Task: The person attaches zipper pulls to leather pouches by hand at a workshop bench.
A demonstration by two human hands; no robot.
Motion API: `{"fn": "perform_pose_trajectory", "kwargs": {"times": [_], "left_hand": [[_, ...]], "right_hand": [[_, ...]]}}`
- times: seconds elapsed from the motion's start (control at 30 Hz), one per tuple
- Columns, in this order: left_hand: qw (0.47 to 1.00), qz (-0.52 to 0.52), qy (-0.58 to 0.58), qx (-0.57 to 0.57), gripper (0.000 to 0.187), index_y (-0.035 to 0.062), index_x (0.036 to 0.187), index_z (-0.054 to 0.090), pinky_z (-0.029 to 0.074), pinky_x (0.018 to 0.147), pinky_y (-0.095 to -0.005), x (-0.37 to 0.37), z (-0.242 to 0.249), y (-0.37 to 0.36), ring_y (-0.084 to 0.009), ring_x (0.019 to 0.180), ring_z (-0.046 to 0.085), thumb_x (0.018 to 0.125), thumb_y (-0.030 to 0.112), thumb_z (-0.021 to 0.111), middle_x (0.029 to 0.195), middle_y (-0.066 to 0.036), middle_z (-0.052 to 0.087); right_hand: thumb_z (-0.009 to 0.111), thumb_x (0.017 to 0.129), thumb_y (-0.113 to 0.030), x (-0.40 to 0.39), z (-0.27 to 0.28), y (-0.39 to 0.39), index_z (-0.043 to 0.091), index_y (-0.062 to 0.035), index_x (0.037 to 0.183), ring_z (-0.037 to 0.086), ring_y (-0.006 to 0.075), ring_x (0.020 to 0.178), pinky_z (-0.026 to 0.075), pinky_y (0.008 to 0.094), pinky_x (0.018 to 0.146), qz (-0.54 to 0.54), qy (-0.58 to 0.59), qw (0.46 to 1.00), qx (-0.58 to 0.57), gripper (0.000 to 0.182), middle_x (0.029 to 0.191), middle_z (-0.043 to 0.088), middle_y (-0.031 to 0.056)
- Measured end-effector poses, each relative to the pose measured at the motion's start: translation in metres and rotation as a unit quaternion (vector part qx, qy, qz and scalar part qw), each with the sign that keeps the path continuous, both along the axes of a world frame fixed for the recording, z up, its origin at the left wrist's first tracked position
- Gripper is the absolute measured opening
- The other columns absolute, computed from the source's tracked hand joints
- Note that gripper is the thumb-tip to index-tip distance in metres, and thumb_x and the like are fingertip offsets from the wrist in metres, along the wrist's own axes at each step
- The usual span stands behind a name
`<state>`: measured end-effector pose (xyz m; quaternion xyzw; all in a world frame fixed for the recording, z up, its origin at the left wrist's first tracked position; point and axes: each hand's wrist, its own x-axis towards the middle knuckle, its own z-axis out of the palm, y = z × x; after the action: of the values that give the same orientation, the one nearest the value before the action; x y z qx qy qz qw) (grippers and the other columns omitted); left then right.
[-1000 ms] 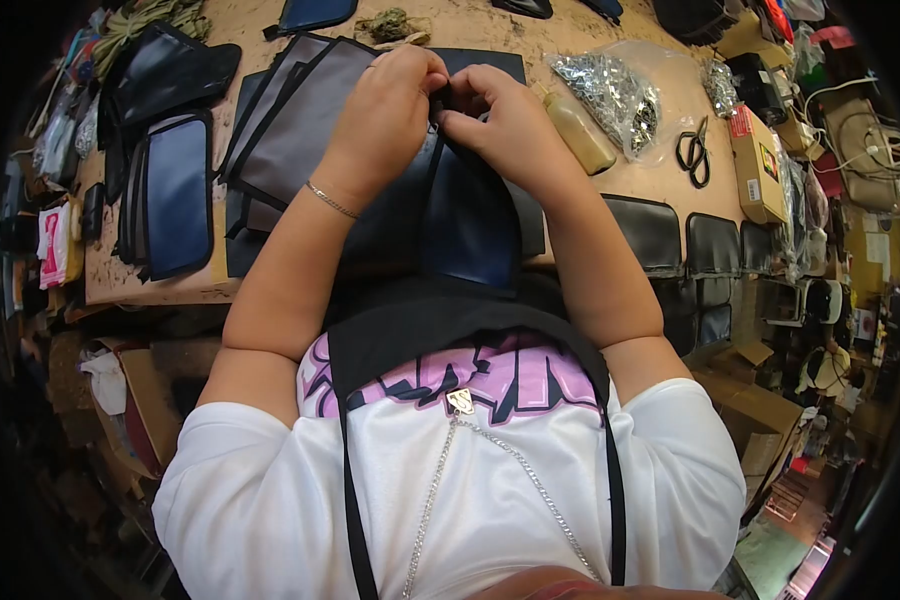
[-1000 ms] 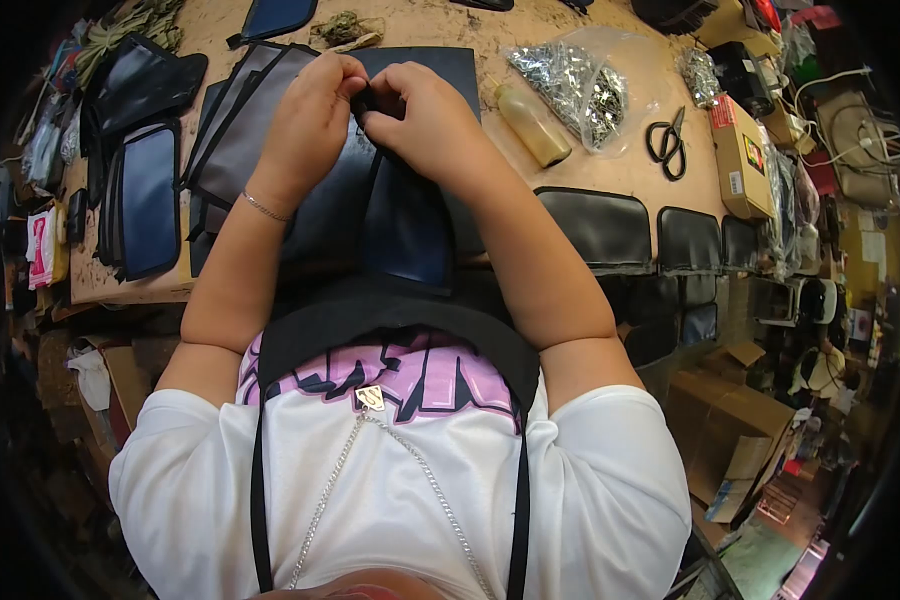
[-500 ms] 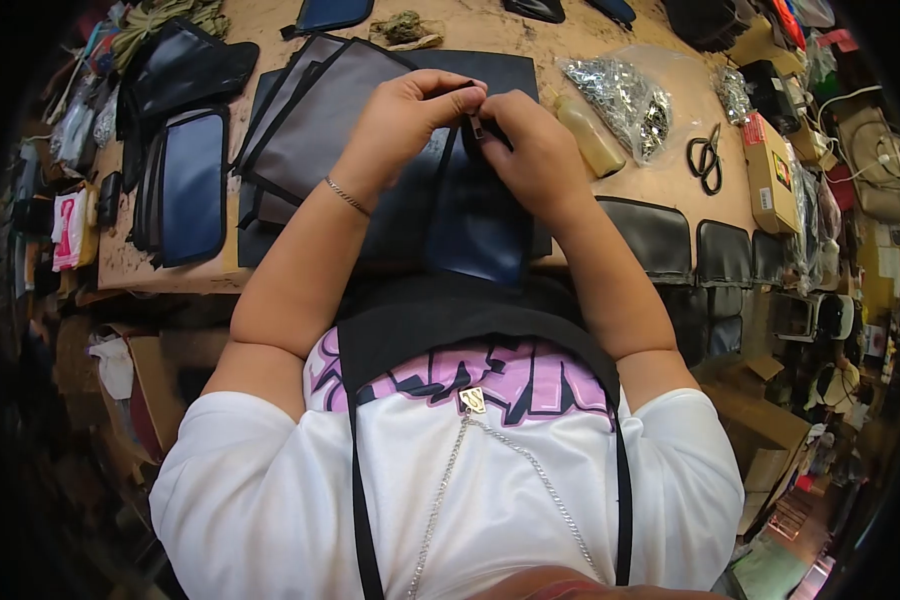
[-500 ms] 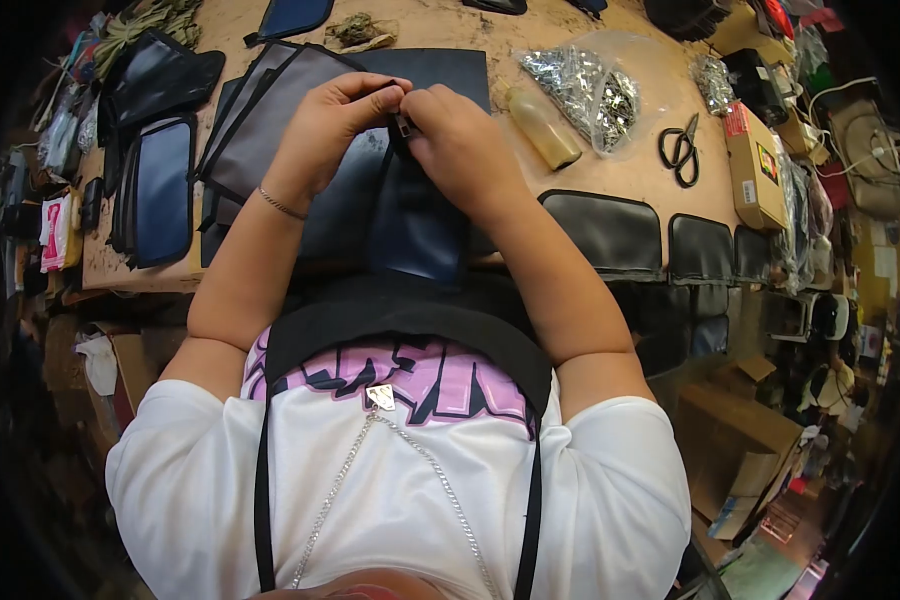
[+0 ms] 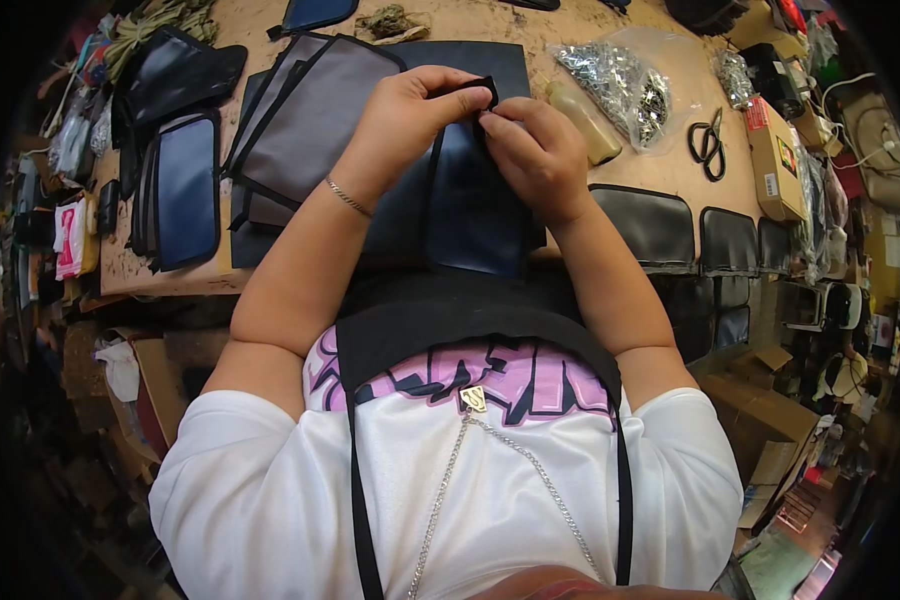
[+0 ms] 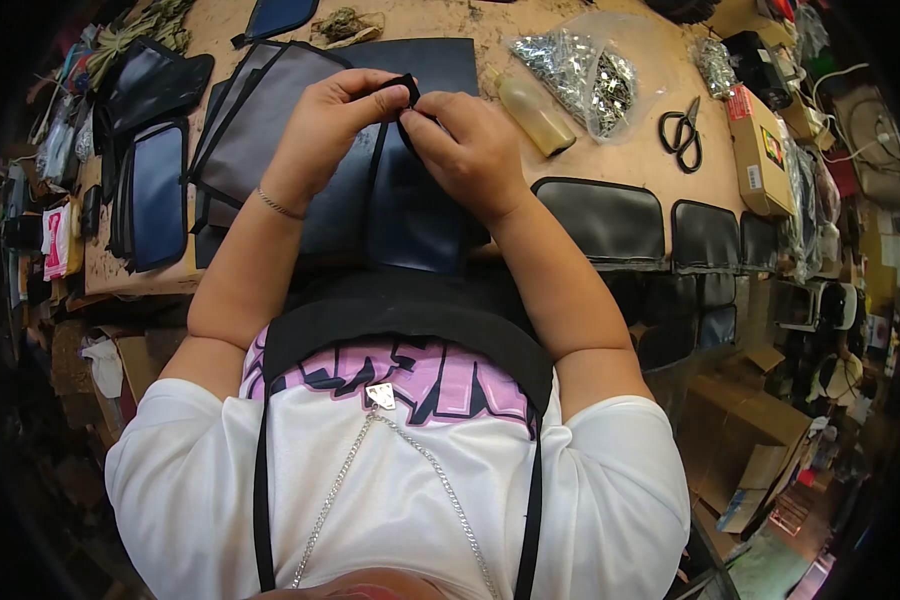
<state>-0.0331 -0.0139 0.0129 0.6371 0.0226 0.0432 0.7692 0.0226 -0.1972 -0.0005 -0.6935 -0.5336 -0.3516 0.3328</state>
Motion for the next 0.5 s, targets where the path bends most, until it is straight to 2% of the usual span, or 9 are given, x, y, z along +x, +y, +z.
{"fn": "perform_pose_trajectory", "kwargs": {"times": [0.13, 0.23, 0.27, 0.33, 0.4, 0.43, 0.47, 0.5], "left_hand": [[0.998, 0.038, -0.033, -0.023, 0.019, -0.0001, 0.108, 0.072, 0.051, 0.081, -0.0237, 0.004, -0.008, 0.003, -0.0108, 0.09, 0.066, 0.094, 0.013, 0.072, 0.096, -0.004, 0.073], [0.968, 0.216, -0.122, 0.029, 0.015, 0.0008, 0.104, 0.073, 0.049, 0.08, -0.0221, 0.014, 0.005, 0.028, -0.0096, 0.087, 0.064, 0.096, 0.013, 0.07, 0.092, -0.003, 0.072], [0.961, 0.235, -0.149, -0.002, 0.015, 0.0012, 0.102, 0.073, 0.049, 0.081, -0.0226, 0.02, 0.006, 0.059, -0.0091, 0.087, 0.063, 0.097, 0.014, 0.069, 0.094, -0.003, 0.072], [0.94, 0.256, -0.222, 0.032, 0.017, 0.0013, 0.099, 0.072, 0.048, 0.082, -0.0236, 0.02, 0.021, 0.092, -0.0085, 0.088, 0.062, 0.099, 0.018, 0.067, 0.098, -0.003, 0.071], [0.902, 0.256, -0.306, 0.164, 0.021, 0.0007, 0.099, 0.07, 0.048, 0.083, -0.0247, 0.008, 0.035, 0.104, -0.0084, 0.089, 0.061, 0.101, 0.021, 0.065, 0.101, -0.003, 0.069], [0.848, 0.334, -0.28, 0.301, 0.022, 0.0001, 0.101, 0.069, 0.048, 0.083, -0.025, -0.003, 0.04, 0.121, -0.0088, 0.089, 0.061, 0.101, 0.022, 0.064, 0.1, -0.003, 0.068], [0.768, 0.402, -0.243, 0.436, 0.023, -0.0004, 0.103, 0.067, 0.048, 0.082, -0.0254, -0.022, 0.045, 0.15, -0.0091, 0.09, 0.06, 0.101, 0.022, 0.064, 0.1, -0.003, 0.067], [0.665, 0.457, -0.204, 0.555, 0.025, -0.001, 0.105, 0.066, 0.048, 0.082, -0.0257, -0.037, 0.048, 0.174, -0.0095, 0.09, 0.06, 0.102, 0.023, 0.063, 0.1, -0.003, 0.066]], "right_hand": [[0.076, 0.075, -0.003, 0.005, -0.001, 0.005, 0.07, -0.0063, 0.087, 0.066, 0.0231, 0.078, 0.053, 0.0342, 0.062, 0.04, -0.051, 0.997, 0.036, 0.014, 0.088, 0.066, 0.005], [0.076, 0.075, -0.002, -0.003, 0.001, 0.0, 0.07, -0.0062, 0.087, 0.066, 0.023, 0.081, 0.055, 0.0341, 0.065, 0.09, -0.04, 0.995, 0.003, 0.014, 0.088, 0.066, 0.0053], [0.076, 0.075, -0.001, -0.01, 0.001, -0.002, 0.071, -0.0059, 0.087, 0.067, 0.0235, 0.082, 0.055, 0.0342, 0.066, 0.113, 0.011, 0.993, -0.004, 0.014, 0.088, 0.066, 0.0055], [0.075, 0.076, -0.001, -0.021, 0.002, -0.004, 0.071, -0.0053, 0.088, 0.068, 0.0247, 0.084, 0.056, 0.0344, 0.068, 0.163, 0.111, 0.98, -0.02, 0.013, 0.088, 0.066, 0.0059], [0.073, 0.083, -0.002, -0.01, 0.021, -0.007, 0.072, -0.0045, 0.095, 0.068, 0.023, 0.086, 0.057, 0.0342, 0.069, 0.187, 0.229, 0.955, -0.025, 0.012, 0.092, 0.067, 0.0064], [0.072, 0.087, -0.003, -0.004, 0.028, -0.008, 0.072, -0.0041, 0.098, 0.069, 0.0222, 0.087, 0.058, 0.0341, 0.07, 0.199, 0.29, 0.936, -0.026, 0.011, 0.095, 0.067, 0.0066], [0.069, 0.091, -0.006, -0.001, 0.027, -0.004, 0.071, -0.004, 0.105, 0.068, 0.0198, 0.089, 0.058, 0.0334, 0.072, 0.182, 0.454, 0.867, 0.096, 0.014, 0.099, 0.066, 0.0068], [0.066, 0.096, -0.008, 0.005, 0.027, -0.003, 0.07, -0.0039, 0.111, 0.068, 0.0175, 0.09, 0.058, 0.0326, 0.074, 0.152, 0.594, 0.762, 0.21, 0.017, 0.103, 0.065, 0.007]]}}
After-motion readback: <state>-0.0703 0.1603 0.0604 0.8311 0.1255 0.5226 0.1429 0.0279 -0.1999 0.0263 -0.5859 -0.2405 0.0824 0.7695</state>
